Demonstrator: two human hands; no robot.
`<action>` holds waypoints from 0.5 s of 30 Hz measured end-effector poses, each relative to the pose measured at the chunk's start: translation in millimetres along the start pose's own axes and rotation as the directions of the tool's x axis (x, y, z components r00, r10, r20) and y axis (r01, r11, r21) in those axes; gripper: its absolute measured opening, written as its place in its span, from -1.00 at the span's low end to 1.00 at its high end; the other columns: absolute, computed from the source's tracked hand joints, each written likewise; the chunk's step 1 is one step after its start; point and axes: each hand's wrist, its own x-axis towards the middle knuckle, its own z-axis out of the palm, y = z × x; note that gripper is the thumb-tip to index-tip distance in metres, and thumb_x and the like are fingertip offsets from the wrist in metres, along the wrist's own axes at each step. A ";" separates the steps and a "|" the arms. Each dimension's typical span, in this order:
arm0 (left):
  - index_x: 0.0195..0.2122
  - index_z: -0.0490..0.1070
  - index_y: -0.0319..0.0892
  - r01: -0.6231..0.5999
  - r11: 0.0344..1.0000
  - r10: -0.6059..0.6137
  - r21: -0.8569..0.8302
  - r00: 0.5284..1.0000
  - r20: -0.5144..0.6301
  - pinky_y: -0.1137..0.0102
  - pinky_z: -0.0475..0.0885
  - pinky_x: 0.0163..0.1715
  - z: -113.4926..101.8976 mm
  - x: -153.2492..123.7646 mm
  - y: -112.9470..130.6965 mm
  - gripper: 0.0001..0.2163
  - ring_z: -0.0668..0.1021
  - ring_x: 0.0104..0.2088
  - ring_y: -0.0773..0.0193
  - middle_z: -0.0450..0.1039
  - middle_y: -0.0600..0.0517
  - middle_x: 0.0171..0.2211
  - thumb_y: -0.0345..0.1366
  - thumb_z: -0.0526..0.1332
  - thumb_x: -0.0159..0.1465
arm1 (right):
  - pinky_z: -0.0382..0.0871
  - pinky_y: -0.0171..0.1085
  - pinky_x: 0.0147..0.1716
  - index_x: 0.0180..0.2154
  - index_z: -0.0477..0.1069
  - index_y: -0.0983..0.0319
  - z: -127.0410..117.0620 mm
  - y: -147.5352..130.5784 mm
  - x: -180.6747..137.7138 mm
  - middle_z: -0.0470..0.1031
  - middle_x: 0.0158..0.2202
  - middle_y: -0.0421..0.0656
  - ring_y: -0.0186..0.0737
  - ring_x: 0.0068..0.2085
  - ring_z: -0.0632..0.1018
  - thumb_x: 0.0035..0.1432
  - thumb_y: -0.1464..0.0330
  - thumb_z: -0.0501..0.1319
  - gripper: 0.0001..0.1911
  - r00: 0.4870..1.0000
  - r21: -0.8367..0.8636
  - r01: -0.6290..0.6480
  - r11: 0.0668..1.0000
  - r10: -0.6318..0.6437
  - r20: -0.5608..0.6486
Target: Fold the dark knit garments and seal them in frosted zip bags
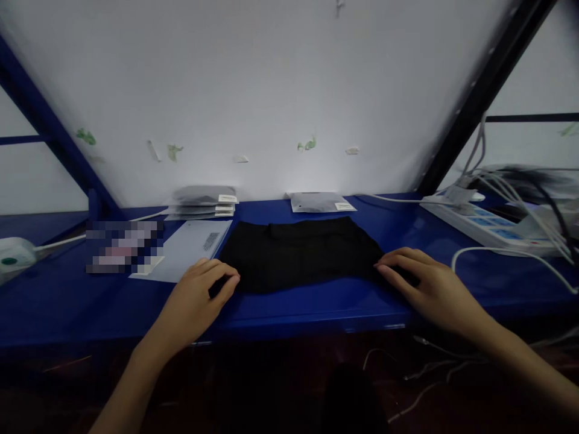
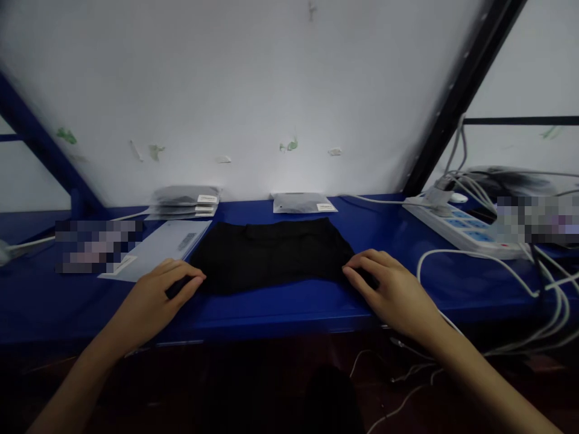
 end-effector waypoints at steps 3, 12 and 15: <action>-0.22 0.50 -0.03 -0.001 1.000 0.001 -0.006 1.000 -0.007 0.19 0.42 -0.05 0.1 -1.0 -0.4 -0.75 0.53 -0.13 0.14 0.55 0.07 -0.21 -0.09 0.07 0.40 | 0.39 -0.04 -0.04 -0.27 0.50 0.09 -0.3 -1.2 -0.2 0.56 -0.16 -0.16 -0.06 -0.10 0.53 0.33 0.10 0.07 -0.69 1.000 -0.001 -0.013 1.000 0.013 -0.012; -0.28 0.50 -0.04 -0.029 1.000 0.029 0.004 0.996 -0.089 0.26 0.41 -0.12 -1.2 -4.3 1.8 -0.76 0.55 -0.21 0.19 0.56 0.10 -0.28 -0.13 0.08 0.40 | 0.36 -0.06 -0.05 -0.33 0.49 0.11 -2.3 -0.5 -1.0 0.57 -0.22 -0.16 -0.06 -0.11 0.50 0.32 0.15 0.12 -0.73 0.999 -0.008 0.031 0.999 -0.032 -0.044; -0.29 0.50 -0.05 -0.026 1.000 0.027 0.014 0.993 -0.119 0.28 0.41 -0.16 -2.0 -7.4 1.9 -0.77 0.55 -0.25 0.19 0.56 0.10 -0.32 -0.14 0.09 0.39 | 0.36 -0.07 -0.08 -0.34 0.48 0.11 -5.1 -1.2 -2.6 0.57 -0.25 -0.15 -0.06 -0.13 0.49 0.30 0.15 0.14 -0.74 0.998 0.013 0.051 0.999 -0.051 -0.028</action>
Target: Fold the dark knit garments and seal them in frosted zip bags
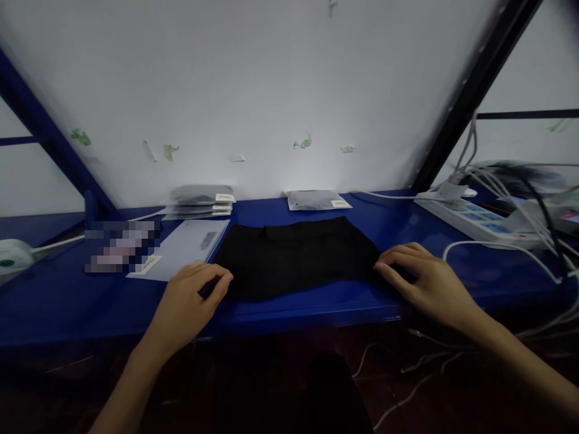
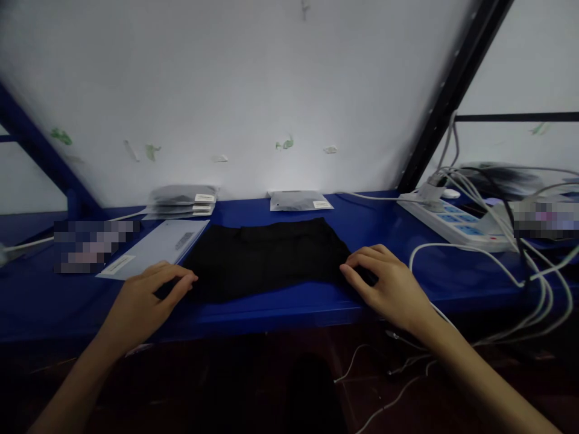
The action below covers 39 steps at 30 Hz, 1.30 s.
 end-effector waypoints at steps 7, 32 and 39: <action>-0.35 0.50 -0.08 -0.037 0.983 0.040 0.179 0.999 -0.014 0.26 0.36 -0.28 -1.3 8.8 7.0 -0.69 0.50 -0.38 0.17 0.51 0.05 -0.45 -0.11 0.03 0.38 | 0.35 -0.13 -0.20 -0.49 0.41 0.12 -13.2 -8.5 11.2 0.51 -0.44 -0.17 -0.13 -0.27 0.47 0.33 0.16 0.09 -0.63 0.999 0.064 0.003 0.998 -0.006 0.042; -0.24 0.51 -0.14 -0.241 0.888 0.149 0.393 0.957 0.249 0.19 0.42 -0.22 29.1 138.0 27.1 -0.78 0.56 -0.22 0.04 0.57 -0.10 -0.27 -0.30 0.06 0.32 | 0.35 -0.13 -0.24 -0.27 0.48 0.16 7.6 15.8 130.8 0.56 -0.27 -0.07 -0.07 -0.23 0.53 0.12 0.39 0.13 -0.83 0.963 -0.356 0.120 0.927 -0.021 0.270; -0.06 0.49 -0.25 -0.205 0.875 0.161 0.437 0.978 0.136 0.11 0.38 -0.06 41.6 154.4 42.7 -0.73 0.49 -0.03 -0.05 0.52 -0.18 -0.09 -0.32 0.03 0.38 | 0.32 -0.12 -0.19 -0.12 0.46 0.23 27.9 -5.7 164.7 0.49 -0.11 0.04 0.00 -0.09 0.49 0.24 0.40 0.03 -0.73 0.998 -0.332 0.048 0.942 -0.058 -0.020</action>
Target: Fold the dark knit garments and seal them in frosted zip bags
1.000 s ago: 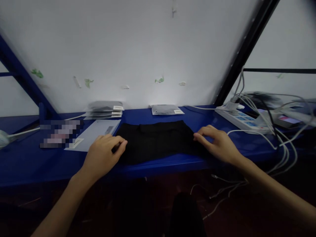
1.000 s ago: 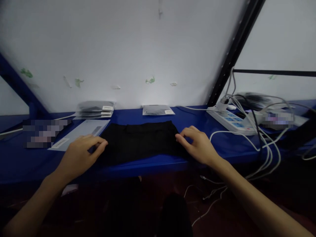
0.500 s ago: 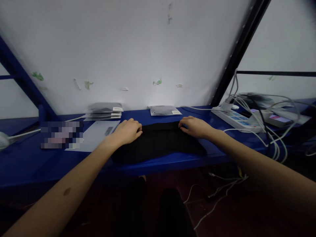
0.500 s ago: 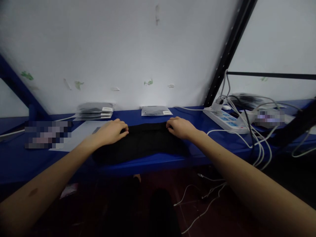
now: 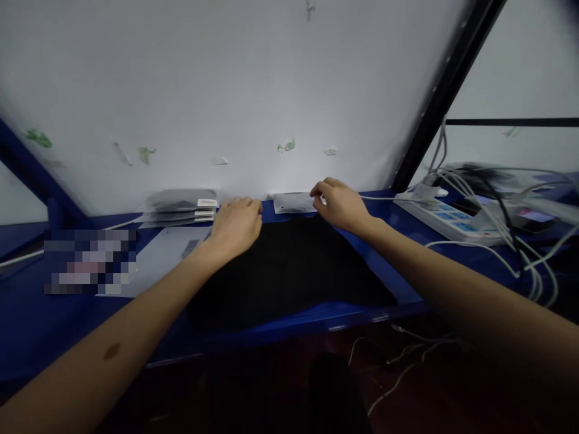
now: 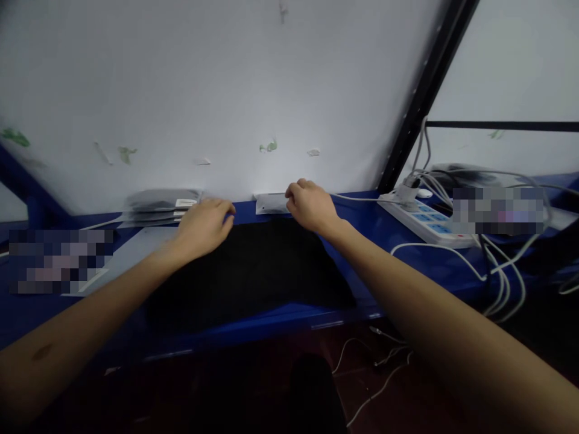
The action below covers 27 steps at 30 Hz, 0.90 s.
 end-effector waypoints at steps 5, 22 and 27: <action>-0.20 0.57 -0.27 -0.023 0.993 0.003 0.120 0.987 0.161 0.06 0.36 -0.08 32.1 -1.3 -1.3 -0.68 0.46 -0.02 -0.15 0.56 -0.24 -0.16 -0.23 0.05 0.36 | 0.32 -0.13 -0.20 -0.18 0.48 0.22 33.5 -2.3 -2.4 0.52 -0.15 0.03 -0.01 -0.15 0.51 0.21 0.39 0.08 -0.78 0.963 -0.002 0.079 0.997 -0.076 0.257; 0.07 0.49 -0.23 0.048 0.984 -0.029 -0.171 0.993 0.115 0.12 0.34 0.07 53.4 -7.3 -35.0 -0.64 0.43 0.06 -0.05 0.51 -0.11 0.08 -0.20 0.04 0.39 | 0.35 -0.04 0.02 -0.28 0.55 0.17 63.4 38.5 -16.2 0.58 -0.20 -0.06 -0.06 -0.11 0.53 0.20 0.35 0.10 -0.77 0.989 0.205 -0.023 0.978 -0.007 0.146; 0.08 0.47 -0.24 -0.004 0.978 0.015 -0.208 0.999 0.050 0.14 0.34 0.09 53.9 -7.9 -38.9 -0.63 0.43 0.07 -0.01 0.52 -0.11 0.04 -0.20 0.05 0.38 | 0.34 0.00 0.03 -0.30 0.55 0.16 59.9 38.5 -16.9 0.58 -0.22 -0.05 -0.03 -0.11 0.52 0.21 0.32 0.11 -0.77 0.992 0.213 -0.058 0.975 0.033 0.120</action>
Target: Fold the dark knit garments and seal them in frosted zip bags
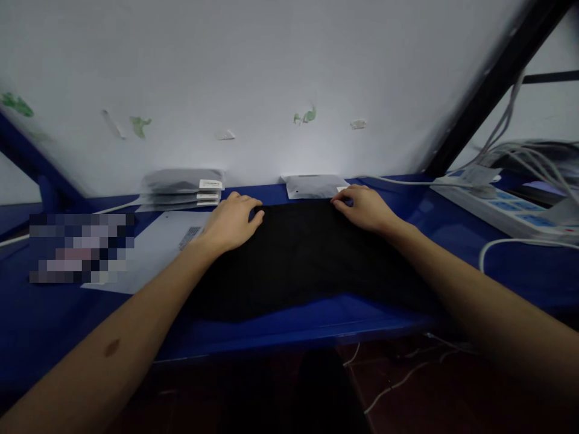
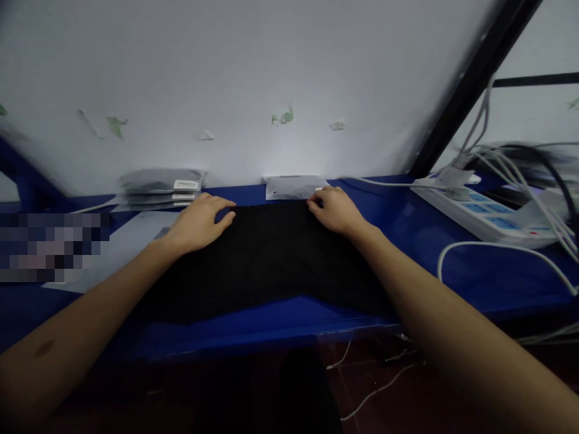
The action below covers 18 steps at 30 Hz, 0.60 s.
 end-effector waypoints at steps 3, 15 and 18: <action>0.07 0.49 -0.21 -0.043 0.999 0.043 -0.007 0.998 0.055 0.15 0.35 0.08 4.9 -0.8 -4.8 -0.63 0.44 0.04 0.02 0.52 -0.08 0.03 -0.18 0.05 0.38 | 0.36 0.00 -0.01 -0.29 0.56 0.19 -2.2 -1.5 -0.5 0.56 -0.24 -0.01 0.00 -0.10 0.52 0.21 0.33 0.11 -0.77 1.000 0.011 -0.008 1.000 0.008 0.008; -0.11 0.51 -0.15 -0.009 0.999 0.012 -0.036 0.997 0.077 0.16 0.37 0.03 5.1 -0.5 -5.5 -0.73 0.45 0.02 0.02 0.49 -0.09 -0.01 -0.16 0.09 0.35 | 0.39 0.06 -0.01 -0.32 0.58 0.16 -1.5 3.6 -3.0 0.56 -0.26 -0.01 0.05 -0.07 0.54 0.21 0.29 0.11 -0.74 0.996 -0.023 -0.086 0.996 0.086 -0.004; -0.22 0.47 -0.13 -0.002 0.998 0.006 -0.057 0.997 0.077 0.16 0.37 -0.01 4.9 0.3 -6.1 -0.79 0.47 -0.04 0.04 0.51 -0.08 -0.14 -0.18 0.09 0.35 | 0.37 0.07 0.01 -0.35 0.58 0.16 -3.6 0.8 -2.7 0.57 -0.21 0.00 0.07 -0.04 0.54 0.20 0.28 0.13 -0.75 0.996 -0.013 -0.092 0.996 0.092 0.000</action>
